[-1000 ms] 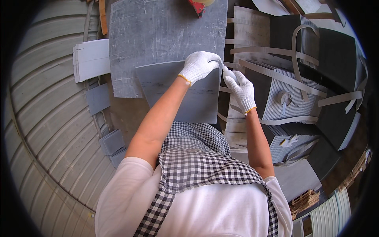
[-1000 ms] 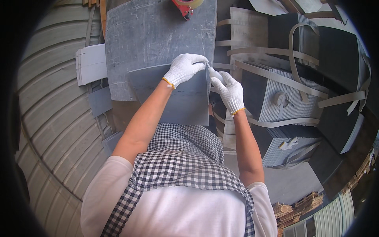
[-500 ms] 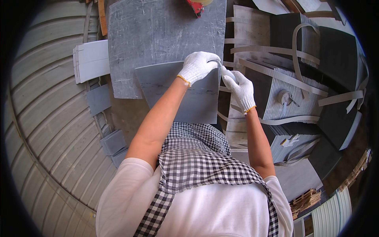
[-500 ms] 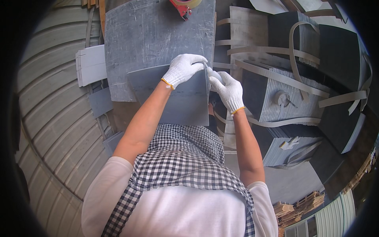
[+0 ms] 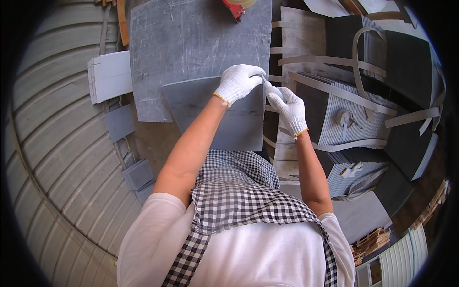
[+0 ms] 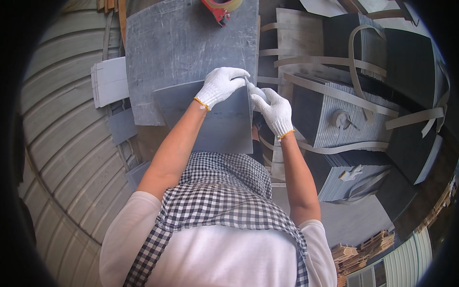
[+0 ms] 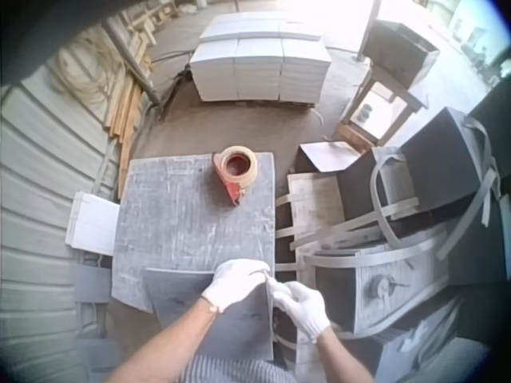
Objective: The person uses a utility knife to score and snap gray rectangular sheets on a workbench, then stacks the cut pieces. A second person assists by handling and stacking additional sheets nearby.
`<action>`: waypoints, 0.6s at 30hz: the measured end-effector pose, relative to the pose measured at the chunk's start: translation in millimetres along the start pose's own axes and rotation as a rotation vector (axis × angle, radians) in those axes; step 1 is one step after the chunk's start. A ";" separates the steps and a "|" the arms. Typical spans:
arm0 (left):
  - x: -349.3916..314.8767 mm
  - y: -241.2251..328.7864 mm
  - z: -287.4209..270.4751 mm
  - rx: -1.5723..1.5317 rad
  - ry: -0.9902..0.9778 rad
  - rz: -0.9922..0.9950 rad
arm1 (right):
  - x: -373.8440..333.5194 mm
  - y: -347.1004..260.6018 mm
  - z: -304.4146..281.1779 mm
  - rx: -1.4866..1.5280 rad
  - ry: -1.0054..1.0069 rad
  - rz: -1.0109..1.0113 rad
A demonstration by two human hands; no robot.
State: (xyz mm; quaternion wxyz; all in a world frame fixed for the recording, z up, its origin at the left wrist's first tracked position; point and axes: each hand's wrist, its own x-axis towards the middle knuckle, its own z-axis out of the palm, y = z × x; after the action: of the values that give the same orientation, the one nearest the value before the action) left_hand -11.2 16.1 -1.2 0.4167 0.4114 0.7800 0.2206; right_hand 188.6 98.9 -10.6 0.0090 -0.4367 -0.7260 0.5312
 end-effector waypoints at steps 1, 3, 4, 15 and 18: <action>0.0 0.9 -0.4 -0.001 -0.003 -0.003 | 0.4 0.8 -0.1 -0.003 -0.004 0.011; 0.1 1.0 -0.9 -0.012 -0.008 0.002 | 1.3 2.5 0.5 -0.008 -0.013 0.034; 0.3 1.1 -1.1 -0.018 -0.010 0.005 | 0.8 1.2 0.2 -0.001 -0.014 0.032; 0.0 -0.2 1.0 0.003 0.005 0.015 | -2.0 1.9 1.0 0.018 -0.001 0.000; -0.5 2.0 -1.2 -0.002 -0.003 0.015 | -2.2 1.5 0.5 0.009 -0.007 0.016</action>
State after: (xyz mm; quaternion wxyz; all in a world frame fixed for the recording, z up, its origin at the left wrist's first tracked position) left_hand -11.2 16.9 1.1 0.4166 0.4171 0.7762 0.2236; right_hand 190.6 97.2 -10.9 0.0042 -0.4404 -0.7201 0.5362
